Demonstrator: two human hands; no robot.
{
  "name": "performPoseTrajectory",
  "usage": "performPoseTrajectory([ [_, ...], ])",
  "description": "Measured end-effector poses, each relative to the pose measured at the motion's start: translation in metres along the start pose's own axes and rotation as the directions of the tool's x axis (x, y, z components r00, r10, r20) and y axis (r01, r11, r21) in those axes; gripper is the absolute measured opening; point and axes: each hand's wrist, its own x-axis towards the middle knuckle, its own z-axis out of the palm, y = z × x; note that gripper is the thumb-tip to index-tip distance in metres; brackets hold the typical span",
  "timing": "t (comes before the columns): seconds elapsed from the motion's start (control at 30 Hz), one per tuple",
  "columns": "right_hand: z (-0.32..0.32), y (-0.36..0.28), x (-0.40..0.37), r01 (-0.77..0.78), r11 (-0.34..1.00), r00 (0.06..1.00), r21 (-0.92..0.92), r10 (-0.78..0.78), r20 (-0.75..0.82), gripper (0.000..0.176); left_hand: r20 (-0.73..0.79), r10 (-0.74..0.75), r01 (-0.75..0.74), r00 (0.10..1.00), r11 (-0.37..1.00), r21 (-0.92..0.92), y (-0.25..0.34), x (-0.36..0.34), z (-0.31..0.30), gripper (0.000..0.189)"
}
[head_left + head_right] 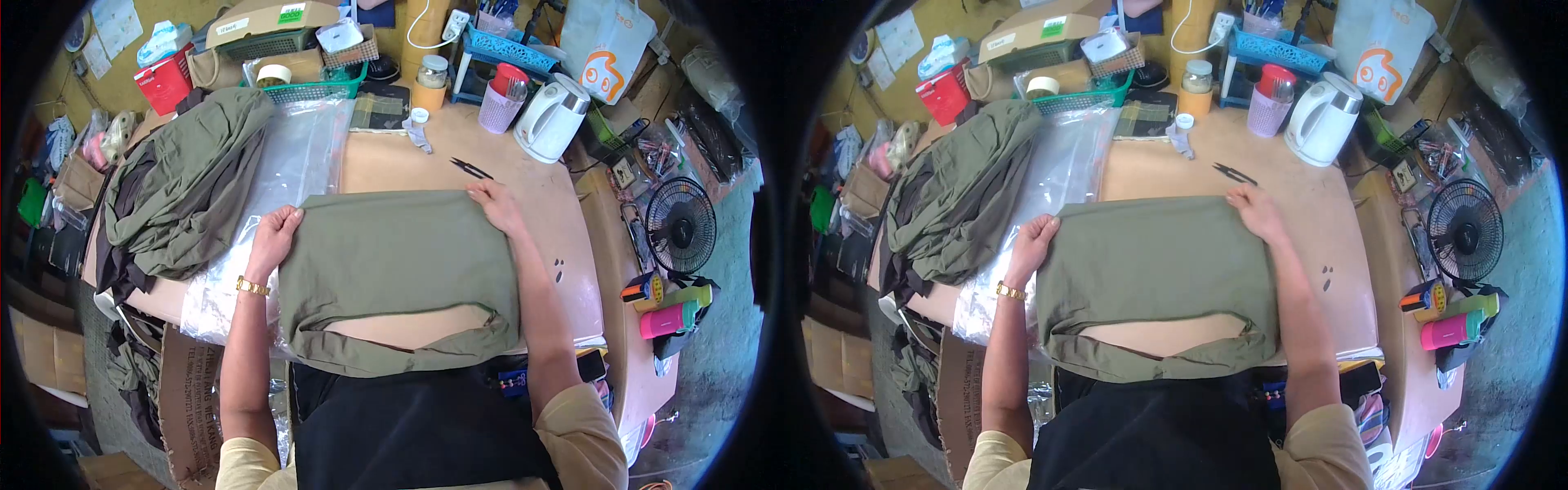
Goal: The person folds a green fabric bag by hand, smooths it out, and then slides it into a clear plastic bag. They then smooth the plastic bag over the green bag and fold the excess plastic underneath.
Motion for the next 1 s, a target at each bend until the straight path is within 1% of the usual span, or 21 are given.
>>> performPoseTrajectory([
  [0.07, 0.006, -0.014, 0.024, 0.022, 0.999, 1.000, -0.040, -0.022, 0.003, 0.021, -0.184, 0.036, -0.052, 0.982, 0.995, -0.083, 0.005, 0.003, 0.004, 0.031],
  [0.1, 0.005, -0.028, 0.033, -0.066, 0.997, 0.997, 0.051, 0.065, 0.035, 0.024, -0.132, -0.083, 0.063, 0.988, 0.987, -0.149, 0.021, 0.003, 0.000, 0.026],
  [0.17, 0.002, -0.031, 0.033, -0.160, 0.977, 0.986, 0.142, 0.151, 0.071, 0.026, -0.148, -0.060, 0.033, 0.987, 0.984, -0.174, 0.039, 0.000, 0.005, 0.026],
  [0.2, -0.002, -0.028, 0.031, -0.092, 0.977, 0.989, 0.192, 0.066, 0.136, 0.027, -0.172, -0.032, -0.003, 0.985, 0.980, -0.200, 0.043, 0.002, 0.005, 0.026],
  [0.23, -0.007, -0.027, 0.031, -0.024, 0.970, 0.980, 0.243, -0.026, 0.196, 0.027, 0.001, -0.034, 0.034, 0.999, 0.996, -0.080, 0.037, 0.010, -0.007, 0.025],
  [0.27, -0.015, -0.026, 0.036, -0.018, 0.970, 0.980, 0.243, -0.032, 0.198, 0.027, -0.005, -0.033, 0.032, 0.999, 0.996, -0.080, 0.037, 0.016, -0.010, 0.025],
  [0.33, -0.038, -0.038, 0.042, 0.130, 0.977, 0.991, -0.168, -0.121, 0.060, 0.022, -0.072, 0.048, -0.058, 0.996, 0.990, -0.130, 0.056, 0.027, -0.014, 0.020],
  [0.37, -0.058, -0.068, 0.040, 0.179, 0.974, 0.980, -0.135, -0.188, -0.057, 0.018, -0.115, 0.166, -0.166, 0.979, 0.986, 0.017, 0.065, 0.037, -0.030, 0.017],
  [0.4, -0.085, -0.110, 0.032, 0.228, 0.968, 0.954, -0.106, -0.244, -0.174, 0.014, -0.211, 0.288, -0.291, 0.934, 0.957, 0.022, 0.095, 0.034, -0.038, 0.014],
  [0.43, -0.108, -0.141, 0.023, 0.339, 0.941, 0.897, 0.010, -0.321, -0.303, 0.011, -0.345, 0.326, -0.375, 0.880, 0.923, -0.086, 0.134, 0.020, -0.039, 0.010],
  [0.47, -0.132, -0.178, 0.003, 0.408, 0.908, 0.821, -0.098, -0.412, -0.395, 0.011, -0.366, 0.479, -0.534, 0.798, 0.843, -0.062, 0.166, 0.006, -0.047, 0.013],
  [0.53, -0.161, -0.218, -0.039, 0.584, 0.808, 0.756, 0.077, -0.507, -0.414, 0.009, -0.282, 0.709, -0.689, 0.647, 0.701, 0.181, 0.200, -0.023, -0.066, 0.017],
  [0.57, -0.163, -0.216, -0.053, 0.582, 0.809, 0.756, 0.075, -0.505, -0.417, 0.009, -0.288, 0.719, -0.653, 0.633, 0.695, 0.301, 0.206, -0.038, -0.070, 0.016],
  [0.63, -0.166, -0.210, -0.078, 0.699, 0.711, 0.645, -0.077, -0.673, -0.361, 0.008, -0.279, 0.761, -0.663, 0.586, 0.648, 0.374, 0.191, -0.054, -0.061, 0.018],
  [0.67, -0.155, -0.196, -0.084, 0.655, 0.745, 0.663, -0.127, -0.648, -0.374, 0.012, -0.267, 0.796, -0.663, 0.543, 0.601, 0.446, 0.179, -0.060, -0.054, 0.020],
  [0.73, -0.138, -0.153, -0.100, 0.596, 0.786, 0.749, -0.163, -0.618, -0.239, 0.016, -0.249, 0.787, -0.662, 0.564, 0.611, 0.434, 0.136, -0.067, -0.039, 0.027],
  [0.8, -0.102, -0.112, -0.123, 0.480, 0.859, 0.857, -0.177, -0.502, -0.117, 0.015, -0.209, 0.712, -0.508, 0.670, 0.646, 0.570, 0.078, -0.081, -0.022, 0.035],
  [0.9, -0.054, -0.046, -0.158, 0.235, 0.965, 0.962, -0.121, -0.213, 0.170, 0.018, 0.052, 0.497, -0.411, 0.866, 0.650, 0.639, 0.036, -0.114, -0.004, 0.023],
  [0.93, -0.050, -0.039, -0.165, 0.226, 0.966, 0.965, -0.125, -0.205, 0.162, 0.018, 0.124, 0.428, -0.409, 0.895, 0.679, 0.610, 0.038, -0.123, 0.000, 0.022],
  [0.97, -0.047, -0.035, -0.171, 0.141, 0.990, 0.986, -0.012, -0.139, 0.087, 0.021, 0.129, 0.372, -0.374, 0.919, 0.720, 0.585, 0.034, -0.130, -0.002, 0.033],
  [1.0, -0.047, -0.034, -0.175, 0.063, 0.992, 0.998, 0.106, -0.065, 0.021, 0.024, 0.136, 0.376, -0.382, 0.916, 0.721, 0.578, 0.037, -0.129, 0.000, 0.033],
])
